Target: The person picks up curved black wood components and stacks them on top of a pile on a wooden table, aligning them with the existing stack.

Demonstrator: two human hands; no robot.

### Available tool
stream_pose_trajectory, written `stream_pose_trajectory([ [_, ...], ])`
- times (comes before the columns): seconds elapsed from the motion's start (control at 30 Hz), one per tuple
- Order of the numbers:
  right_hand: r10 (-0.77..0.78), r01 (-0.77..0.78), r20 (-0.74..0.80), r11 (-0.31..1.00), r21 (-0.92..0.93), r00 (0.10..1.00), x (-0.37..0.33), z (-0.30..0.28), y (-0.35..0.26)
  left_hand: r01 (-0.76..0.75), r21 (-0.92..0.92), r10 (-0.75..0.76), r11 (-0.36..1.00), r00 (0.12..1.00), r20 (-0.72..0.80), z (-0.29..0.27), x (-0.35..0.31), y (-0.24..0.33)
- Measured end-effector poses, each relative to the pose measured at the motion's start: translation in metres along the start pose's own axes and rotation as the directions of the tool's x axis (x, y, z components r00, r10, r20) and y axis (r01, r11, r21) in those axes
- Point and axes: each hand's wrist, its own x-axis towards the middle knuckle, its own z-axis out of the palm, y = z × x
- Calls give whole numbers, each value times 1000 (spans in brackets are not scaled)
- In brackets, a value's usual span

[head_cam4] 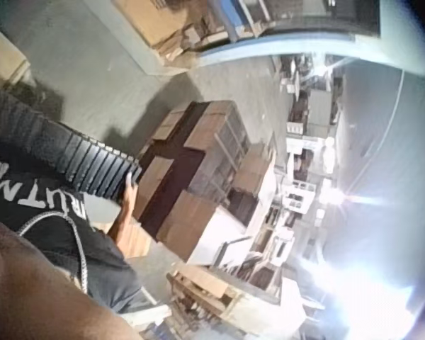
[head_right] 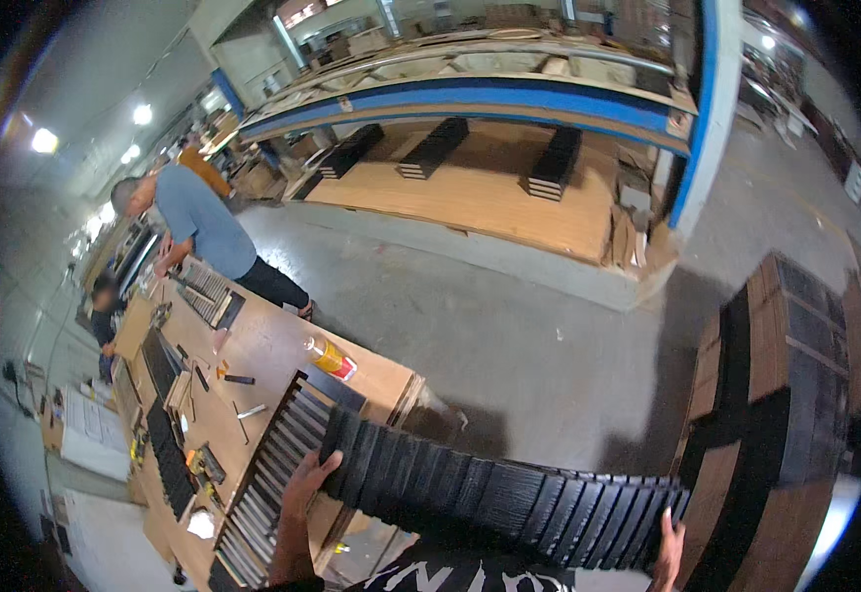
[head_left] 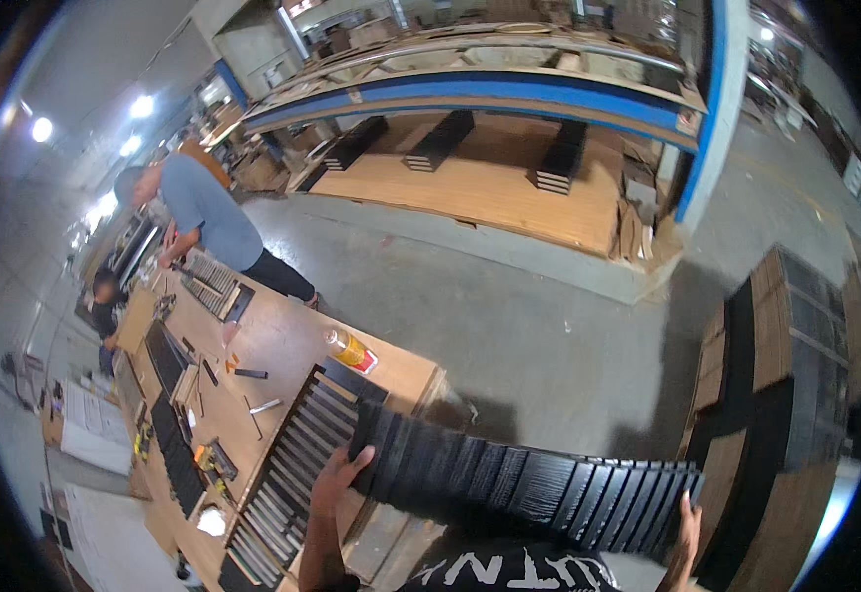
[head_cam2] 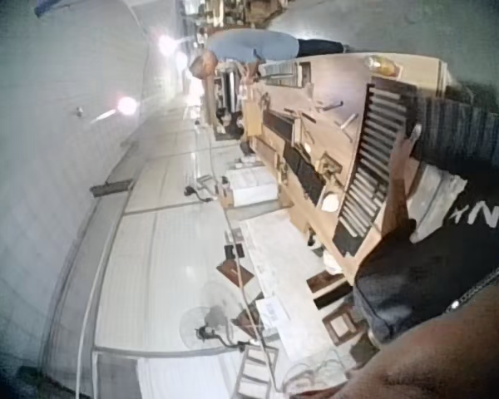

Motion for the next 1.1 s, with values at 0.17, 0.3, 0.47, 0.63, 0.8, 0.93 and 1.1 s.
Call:
stream_pose_trajectory([
  [0.17, 207, -196, -87, 972, 127, 974, 6, 34, -89, 109, -282, 13, 953, 917, 399, 53, 145, 29],
  [0.3, 186, -178, -123, 982, 69, 975, 56, 90, -169, -10, -108, 57, 994, 897, 439, 78, 304, 72],
  [0.47, 181, -177, -192, 984, 35, 965, 117, 146, -245, -39, -34, 50, 999, 888, 458, 92, 461, 156],
  [0.63, 174, -165, -310, 985, 56, 935, 168, 171, -275, 70, 64, -95, 995, 795, 599, 90, 588, 245],
  [0.8, -105, 70, -469, 993, -91, 877, 275, 237, -219, 260, 248, -348, 933, 829, 438, 124, 752, 196],
  [0.93, 236, -244, -479, 969, 46, 846, 312, 333, -216, 147, 259, -278, 955, 755, 594, 155, 850, 214],
  [1.1, 414, -380, -400, 910, 167, 818, 374, 464, -213, -31, 312, -240, 950, 569, 786, 151, 985, 167],
])
